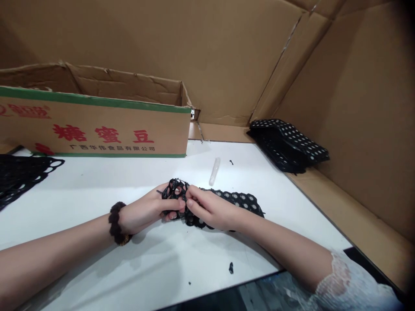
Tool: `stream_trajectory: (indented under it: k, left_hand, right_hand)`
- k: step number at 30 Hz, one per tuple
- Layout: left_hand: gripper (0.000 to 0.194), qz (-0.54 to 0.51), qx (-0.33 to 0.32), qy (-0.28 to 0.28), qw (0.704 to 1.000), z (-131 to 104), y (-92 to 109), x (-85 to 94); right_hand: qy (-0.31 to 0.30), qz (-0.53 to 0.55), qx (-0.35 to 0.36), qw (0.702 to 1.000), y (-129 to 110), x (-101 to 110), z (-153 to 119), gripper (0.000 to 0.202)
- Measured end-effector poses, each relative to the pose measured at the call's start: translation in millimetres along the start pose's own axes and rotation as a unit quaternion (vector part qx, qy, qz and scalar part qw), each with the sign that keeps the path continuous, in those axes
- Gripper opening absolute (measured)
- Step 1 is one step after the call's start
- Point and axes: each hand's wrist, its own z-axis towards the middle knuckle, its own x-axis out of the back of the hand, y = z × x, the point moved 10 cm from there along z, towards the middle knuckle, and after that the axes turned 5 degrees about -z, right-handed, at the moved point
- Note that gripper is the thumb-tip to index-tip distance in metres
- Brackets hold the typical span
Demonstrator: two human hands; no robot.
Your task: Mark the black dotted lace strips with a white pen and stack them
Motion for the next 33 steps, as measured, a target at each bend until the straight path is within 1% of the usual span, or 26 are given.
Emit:
stream_trajectory:
  k: [2,4,7,9,12,15,18,20,23,28,29,32,33]
  left_hand:
    - [0.006,0.004,0.002,0.002,1.0,0,0,0.0]
    - [0.006,0.005,0.001,-0.001,1.0,1,1,-1.2]
    - [0.006,0.003,-0.007,-0.01,1.0,1,3,-3.8]
    - [0.007,0.0,-0.009,-0.013,1.0,1,3,-4.7]
    - [0.006,-0.002,-0.003,-0.003,1.0,0,2,-2.9]
    - [0.008,0.001,-0.005,0.004,1.0,0,3,-1.6]
    - [0.008,-0.013,-0.012,0.005,1.0,0,5,-1.5]
    - [0.009,-0.04,-0.015,0.013,0.999,1,6,0.1]
    - [0.011,-0.077,-0.011,0.026,0.997,2,6,2.8]
    - [0.01,-0.092,0.012,0.036,0.995,5,2,5.5]
    - [0.01,-0.092,0.013,0.039,0.995,4,2,6.2]
    - [0.011,-0.083,0.011,0.047,0.995,3,0,8.4]
    - [0.011,-0.079,0.01,0.049,0.996,2,0,8.9]
  right_hand:
    - [-0.008,0.004,-0.004,1.0,1,-2,0,0.012]
    - [-0.012,0.023,-0.026,0.999,5,-2,0,0.014]
    - [-0.019,0.088,-0.068,0.994,14,-2,-1,0.017]
    - [-0.046,0.154,-0.09,0.983,19,-7,-1,0.019]
    - [-0.093,0.238,-0.105,0.961,20,-17,-1,0.022]
    - [-0.1,0.25,-0.118,0.956,19,-19,-1,0.023]
    - [-0.091,0.22,-0.13,0.963,21,-16,-4,0.023]
    - [-0.067,0.193,-0.134,0.97,25,-9,-5,0.023]
    - [-0.015,0.167,-0.14,0.976,32,4,-5,0.024]
    - [0.069,0.168,-0.171,0.968,47,17,-4,0.024]
    - [0.095,0.17,-0.18,0.964,52,22,-4,0.024]
    - [0.208,0.166,-0.205,0.942,68,46,-13,0.024]
    - [0.235,0.163,-0.208,0.935,72,53,-15,0.024]
